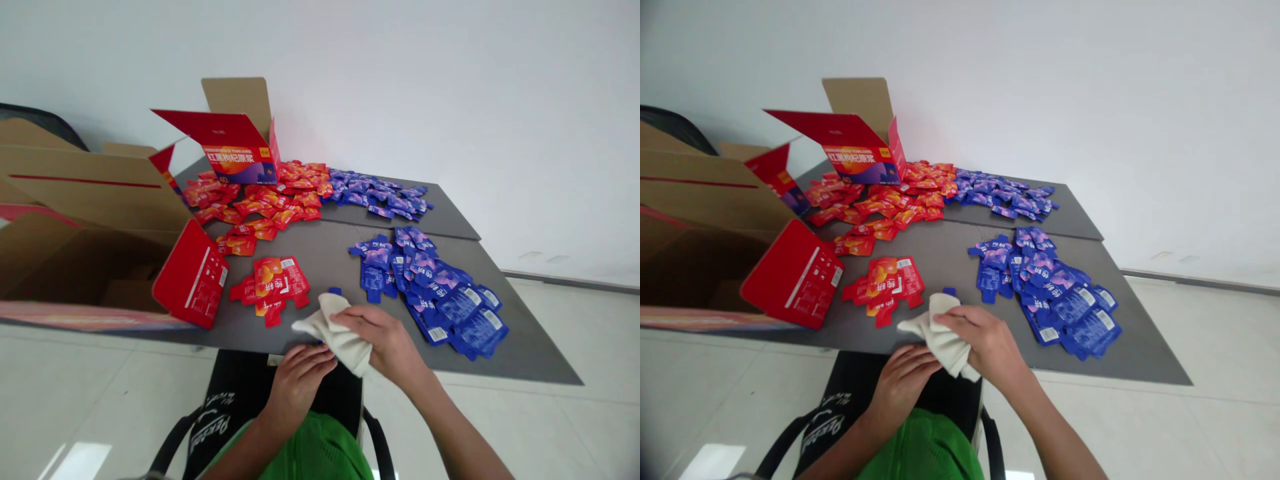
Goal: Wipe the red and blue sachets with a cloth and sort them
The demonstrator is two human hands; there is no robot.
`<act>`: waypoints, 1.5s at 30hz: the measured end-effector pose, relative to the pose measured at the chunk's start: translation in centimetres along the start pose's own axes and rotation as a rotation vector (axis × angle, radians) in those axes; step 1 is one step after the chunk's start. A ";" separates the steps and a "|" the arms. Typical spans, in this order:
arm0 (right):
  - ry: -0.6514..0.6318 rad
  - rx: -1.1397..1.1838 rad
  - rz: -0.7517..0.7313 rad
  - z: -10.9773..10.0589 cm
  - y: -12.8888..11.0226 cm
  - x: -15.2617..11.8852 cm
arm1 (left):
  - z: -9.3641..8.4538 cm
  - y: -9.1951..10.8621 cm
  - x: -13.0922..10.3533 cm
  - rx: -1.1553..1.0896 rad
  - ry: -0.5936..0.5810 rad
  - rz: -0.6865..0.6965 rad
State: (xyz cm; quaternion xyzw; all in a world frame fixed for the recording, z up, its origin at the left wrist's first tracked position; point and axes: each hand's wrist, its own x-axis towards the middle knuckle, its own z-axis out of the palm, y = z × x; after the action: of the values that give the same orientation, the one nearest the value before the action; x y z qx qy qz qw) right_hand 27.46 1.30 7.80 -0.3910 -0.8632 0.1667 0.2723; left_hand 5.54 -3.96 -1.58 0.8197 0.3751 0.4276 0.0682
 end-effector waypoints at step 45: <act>0.108 -0.029 0.190 -0.5 2.6 3.2 | -0.3 0.1 0.7 -0.095 0.015 -0.041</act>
State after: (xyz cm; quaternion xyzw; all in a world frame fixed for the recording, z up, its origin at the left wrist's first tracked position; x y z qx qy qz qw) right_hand 27.54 5.49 8.00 -0.4833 -0.8088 0.1579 0.2956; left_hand 5.59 -3.64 -0.91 0.8043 0.3718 0.4496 0.1130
